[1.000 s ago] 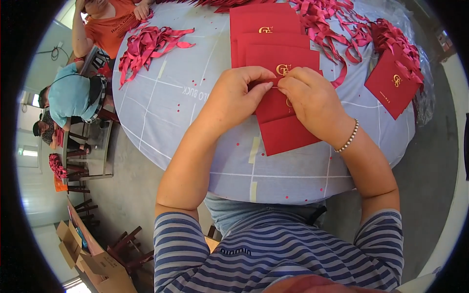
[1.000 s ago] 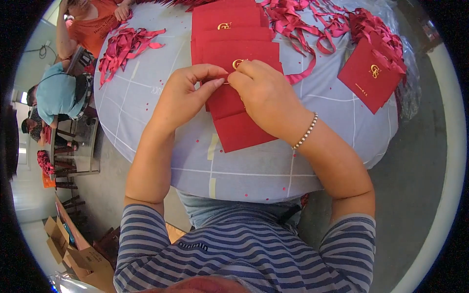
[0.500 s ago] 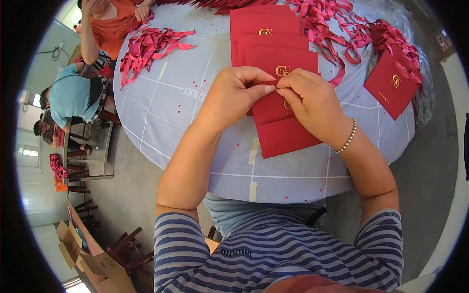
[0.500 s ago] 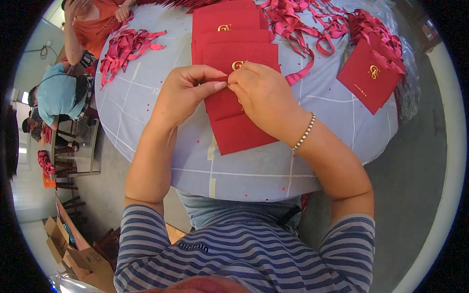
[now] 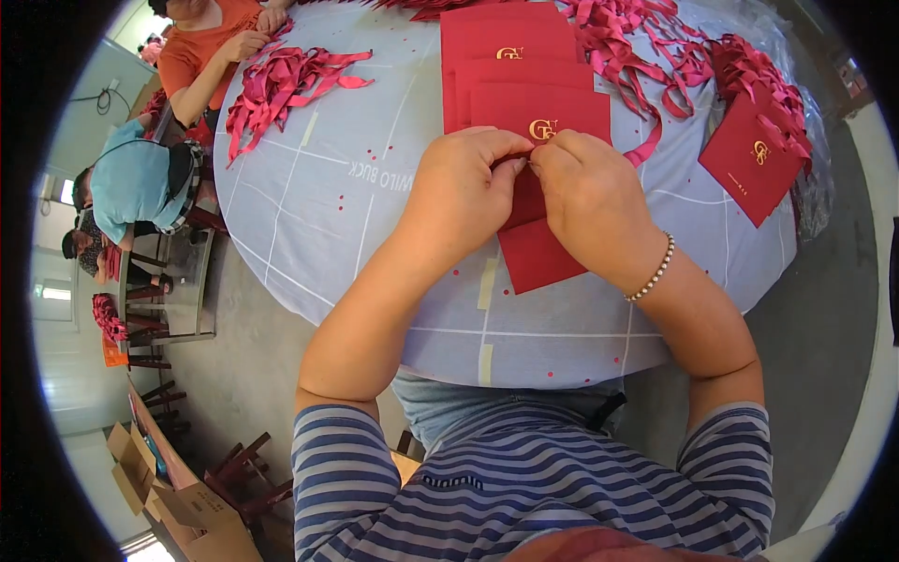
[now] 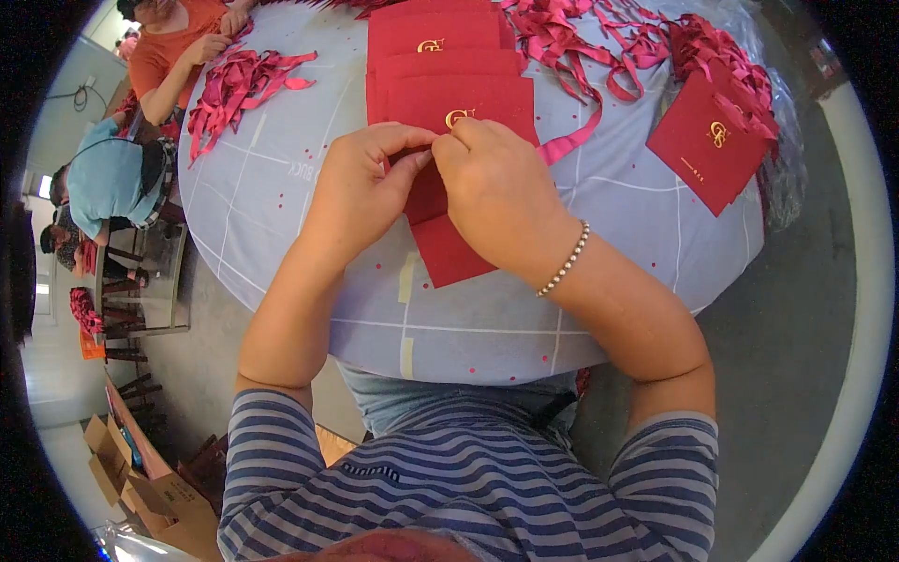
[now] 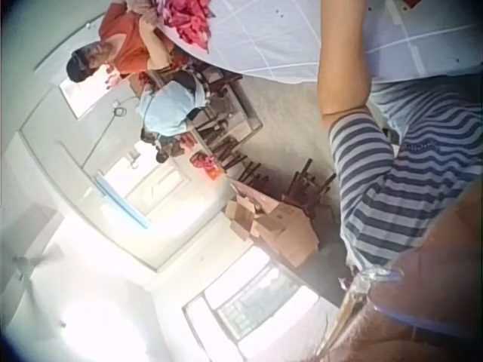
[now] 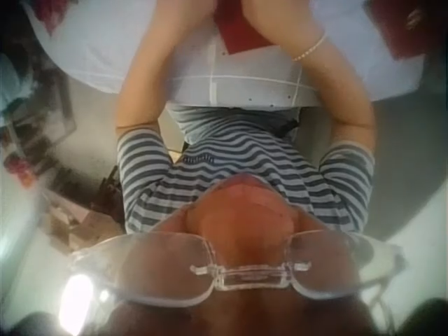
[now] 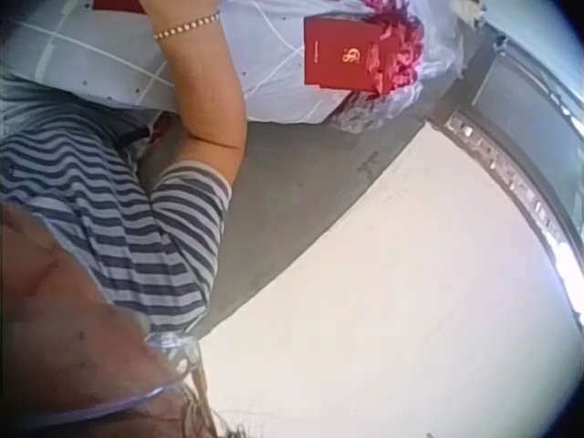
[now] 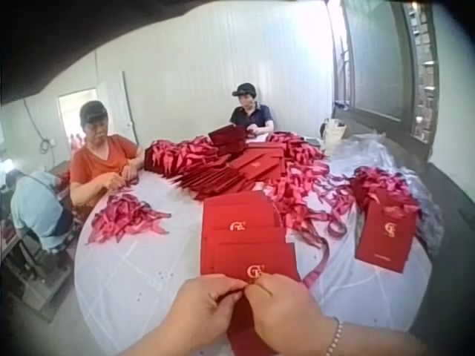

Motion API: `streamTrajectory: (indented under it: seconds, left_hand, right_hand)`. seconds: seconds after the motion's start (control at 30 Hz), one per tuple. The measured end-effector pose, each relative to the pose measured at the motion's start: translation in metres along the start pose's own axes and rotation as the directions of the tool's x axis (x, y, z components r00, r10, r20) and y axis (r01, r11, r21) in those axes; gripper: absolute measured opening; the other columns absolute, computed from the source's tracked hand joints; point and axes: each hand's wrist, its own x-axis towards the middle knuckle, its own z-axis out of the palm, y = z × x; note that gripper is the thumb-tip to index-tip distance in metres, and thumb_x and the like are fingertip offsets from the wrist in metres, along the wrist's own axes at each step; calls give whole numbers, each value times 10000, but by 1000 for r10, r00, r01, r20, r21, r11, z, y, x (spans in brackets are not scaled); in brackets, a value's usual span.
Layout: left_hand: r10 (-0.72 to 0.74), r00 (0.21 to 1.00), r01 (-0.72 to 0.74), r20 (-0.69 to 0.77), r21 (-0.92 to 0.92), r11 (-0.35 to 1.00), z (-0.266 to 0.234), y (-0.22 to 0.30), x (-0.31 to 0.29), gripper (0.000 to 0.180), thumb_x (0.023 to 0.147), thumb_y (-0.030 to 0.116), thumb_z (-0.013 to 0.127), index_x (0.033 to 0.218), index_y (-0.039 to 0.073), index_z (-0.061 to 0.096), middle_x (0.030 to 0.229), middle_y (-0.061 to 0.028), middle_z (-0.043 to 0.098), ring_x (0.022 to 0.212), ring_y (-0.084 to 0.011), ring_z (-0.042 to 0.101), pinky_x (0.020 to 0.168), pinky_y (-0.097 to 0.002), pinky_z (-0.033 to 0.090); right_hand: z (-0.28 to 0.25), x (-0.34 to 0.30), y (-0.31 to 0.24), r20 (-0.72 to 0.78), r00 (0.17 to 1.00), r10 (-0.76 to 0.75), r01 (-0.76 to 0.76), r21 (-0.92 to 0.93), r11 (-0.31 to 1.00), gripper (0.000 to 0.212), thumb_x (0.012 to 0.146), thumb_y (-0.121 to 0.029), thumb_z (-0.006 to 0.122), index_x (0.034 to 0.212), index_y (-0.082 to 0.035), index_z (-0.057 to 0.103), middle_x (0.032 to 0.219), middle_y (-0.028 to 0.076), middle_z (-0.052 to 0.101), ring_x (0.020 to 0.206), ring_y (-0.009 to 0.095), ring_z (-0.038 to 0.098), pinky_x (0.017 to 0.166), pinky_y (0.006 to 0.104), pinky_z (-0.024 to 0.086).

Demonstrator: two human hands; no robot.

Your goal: The person attaches ribbon handles to paper gift bags by threading the ribbons through the slits and folding the flaps by hand.

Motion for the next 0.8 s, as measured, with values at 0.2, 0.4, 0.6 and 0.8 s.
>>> streamTrajectory:
  seconds: [0.2, 0.4, 0.6, 0.8]
  left_hand:
    - [-45, 999, 46, 13, -46, 998, -1, 2, 2, 177, 886, -2, 624, 1042, -34, 702, 954, -127, 739, 863, -164, 677, 776, -285, 518]
    - [-173, 981, 179, 91, -60, 982, -7, 5, 4, 236, 871, 17, 660, 1100, -27, 697, 1016, -125, 744, 899, -146, 675, 790, -284, 520]
    - [41, 996, -41, 75, 4, 999, -6, 7, -2, 317, 787, 6, 722, 1104, 9, 700, 992, -174, 715, 894, -297, 689, 795, -338, 527]
    - [92, 994, -95, 67, 43, 995, -5, 16, -8, 326, 758, -7, 742, 1080, 18, 706, 970, -155, 713, 876, -303, 690, 775, -361, 540]
  right_hand:
    - [4, 3, 4, -49, 998, -26, 26, 2, 1000, 117, 765, -16, 627, 879, 11, 626, 846, 150, 618, 790, 325, 621, 699, 387, 528]
    - [-16, 8, 16, 194, 957, 214, -276, 392, 878, 51, 768, -58, 699, 810, -33, 687, 864, 131, 646, 805, 328, 636, 701, 375, 526]
    - [-27, 15, 22, -43, 998, 53, -41, 242, 969, 263, 719, -74, 758, 951, -27, 643, 911, 110, 628, 903, 336, 609, 810, 402, 493]
    - [-45, 13, 22, 160, 986, 38, -82, 280, 956, 246, 752, -100, 775, 943, -43, 631, 905, 116, 649, 882, 321, 614, 798, 402, 464]
